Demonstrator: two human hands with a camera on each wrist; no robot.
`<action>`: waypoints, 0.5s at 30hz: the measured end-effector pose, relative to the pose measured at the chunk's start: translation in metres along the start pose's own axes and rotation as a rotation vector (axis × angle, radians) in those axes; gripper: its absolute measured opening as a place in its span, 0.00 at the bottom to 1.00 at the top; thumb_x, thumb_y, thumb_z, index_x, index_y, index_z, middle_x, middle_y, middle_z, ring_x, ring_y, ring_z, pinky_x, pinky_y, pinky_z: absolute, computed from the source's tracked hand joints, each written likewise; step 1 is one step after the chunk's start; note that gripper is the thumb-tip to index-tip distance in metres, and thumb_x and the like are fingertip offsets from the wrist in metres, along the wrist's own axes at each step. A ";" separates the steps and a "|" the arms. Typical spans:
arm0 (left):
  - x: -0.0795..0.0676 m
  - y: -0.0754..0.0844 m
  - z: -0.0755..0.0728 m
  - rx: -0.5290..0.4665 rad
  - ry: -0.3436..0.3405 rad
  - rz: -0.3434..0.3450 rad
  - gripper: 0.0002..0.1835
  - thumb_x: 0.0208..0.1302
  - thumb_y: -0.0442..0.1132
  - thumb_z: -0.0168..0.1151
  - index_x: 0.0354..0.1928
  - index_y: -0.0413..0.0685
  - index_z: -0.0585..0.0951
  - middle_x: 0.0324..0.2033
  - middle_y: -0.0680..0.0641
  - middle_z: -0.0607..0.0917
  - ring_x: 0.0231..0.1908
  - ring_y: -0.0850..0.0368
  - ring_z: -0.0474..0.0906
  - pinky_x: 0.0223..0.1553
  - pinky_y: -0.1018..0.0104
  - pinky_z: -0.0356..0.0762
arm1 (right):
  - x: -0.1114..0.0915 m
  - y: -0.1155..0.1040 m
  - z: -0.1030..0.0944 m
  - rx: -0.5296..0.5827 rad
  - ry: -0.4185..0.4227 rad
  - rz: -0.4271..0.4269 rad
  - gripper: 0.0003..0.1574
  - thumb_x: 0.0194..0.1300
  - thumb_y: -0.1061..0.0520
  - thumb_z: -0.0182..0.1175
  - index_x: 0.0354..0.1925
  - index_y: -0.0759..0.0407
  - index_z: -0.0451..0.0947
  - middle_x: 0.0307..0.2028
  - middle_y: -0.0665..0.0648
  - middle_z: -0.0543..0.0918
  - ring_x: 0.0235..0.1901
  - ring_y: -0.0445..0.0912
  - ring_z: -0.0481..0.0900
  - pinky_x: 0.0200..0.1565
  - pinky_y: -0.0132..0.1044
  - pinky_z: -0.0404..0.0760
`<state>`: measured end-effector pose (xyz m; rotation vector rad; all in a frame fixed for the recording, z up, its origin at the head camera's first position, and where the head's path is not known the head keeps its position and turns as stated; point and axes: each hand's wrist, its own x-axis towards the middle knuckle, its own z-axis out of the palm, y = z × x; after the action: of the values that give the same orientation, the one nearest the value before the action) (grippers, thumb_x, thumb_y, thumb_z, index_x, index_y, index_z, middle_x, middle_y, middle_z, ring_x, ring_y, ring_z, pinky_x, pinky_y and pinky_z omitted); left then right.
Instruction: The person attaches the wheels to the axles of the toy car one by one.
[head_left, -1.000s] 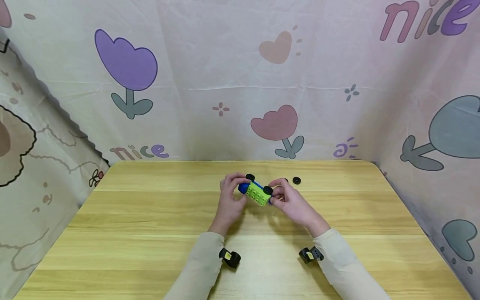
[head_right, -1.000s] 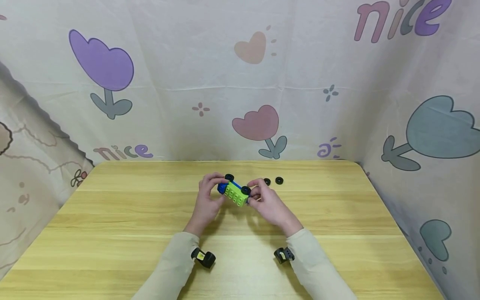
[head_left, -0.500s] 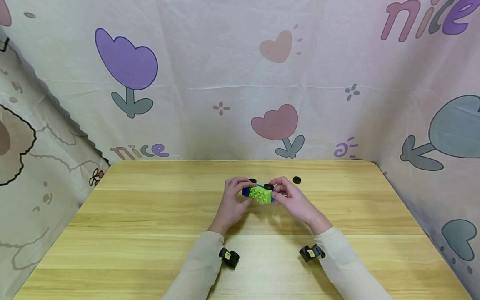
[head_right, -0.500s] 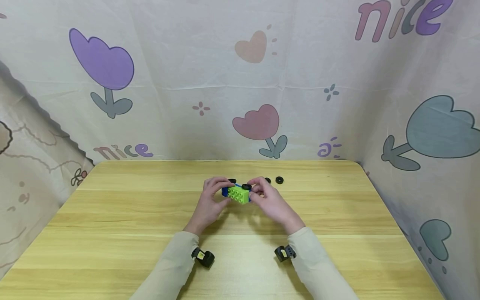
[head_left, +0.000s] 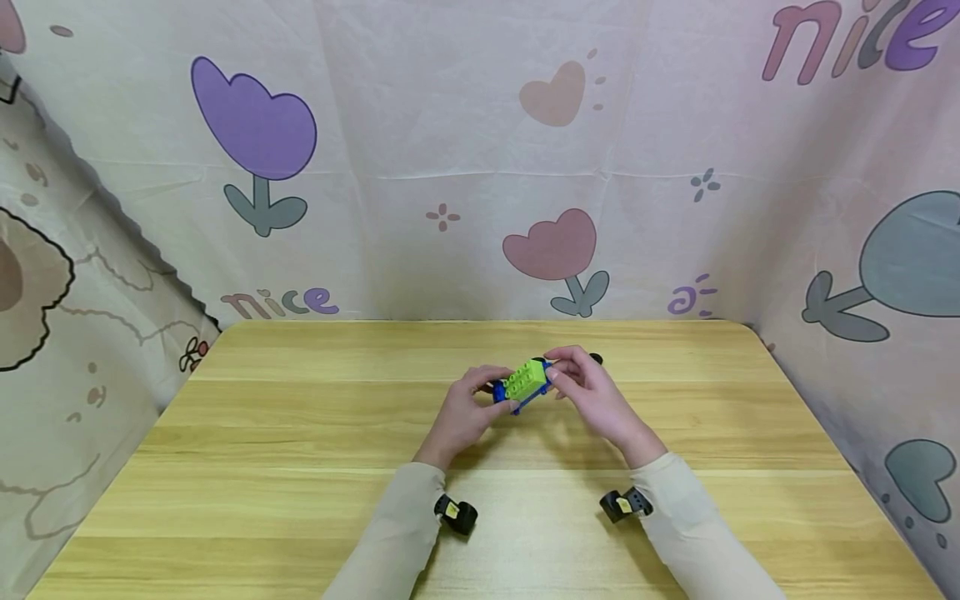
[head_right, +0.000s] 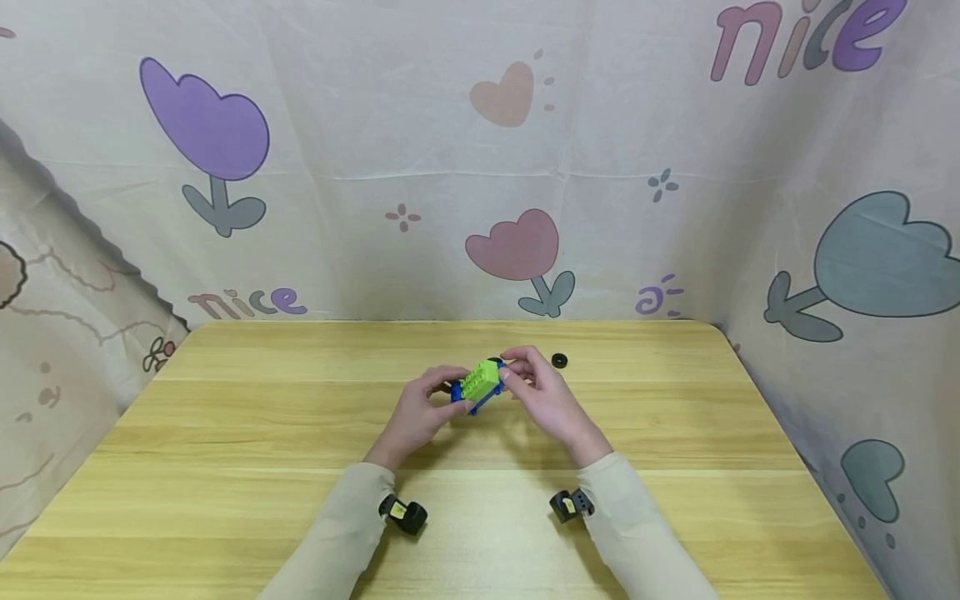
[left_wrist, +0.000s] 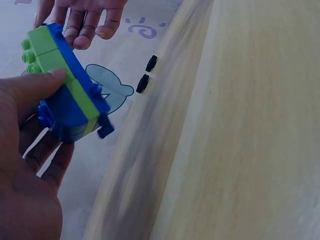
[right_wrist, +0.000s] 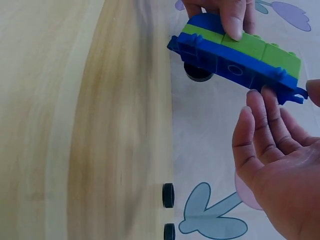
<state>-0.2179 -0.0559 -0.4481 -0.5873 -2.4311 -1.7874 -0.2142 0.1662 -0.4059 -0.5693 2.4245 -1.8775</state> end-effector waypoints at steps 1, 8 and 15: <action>0.000 0.000 0.000 -0.022 -0.012 -0.012 0.22 0.58 0.36 0.72 0.56 0.51 0.82 0.48 0.52 0.81 0.48 0.53 0.76 0.51 0.49 0.74 | 0.000 0.000 0.000 0.003 0.001 -0.001 0.18 0.75 0.60 0.52 0.57 0.71 0.68 0.41 0.64 0.79 0.40 0.58 0.79 0.43 0.52 0.80; 0.000 -0.001 -0.001 -0.148 -0.065 -0.105 0.25 0.61 0.40 0.71 0.61 0.48 0.79 0.48 0.47 0.82 0.48 0.52 0.77 0.48 0.59 0.77 | -0.001 0.000 0.001 -0.008 -0.005 -0.019 0.15 0.74 0.61 0.55 0.54 0.69 0.71 0.43 0.63 0.81 0.44 0.56 0.79 0.45 0.43 0.80; 0.000 0.003 -0.002 -0.240 -0.123 -0.155 0.29 0.64 0.32 0.66 0.66 0.40 0.71 0.50 0.42 0.81 0.50 0.48 0.76 0.50 0.56 0.78 | -0.001 0.001 0.005 -0.012 -0.031 -0.045 0.22 0.65 0.66 0.63 0.57 0.64 0.73 0.46 0.62 0.81 0.47 0.55 0.77 0.46 0.41 0.78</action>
<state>-0.2171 -0.0575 -0.4447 -0.5555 -2.4158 -2.1889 -0.2125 0.1623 -0.4081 -0.6536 2.4249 -1.8576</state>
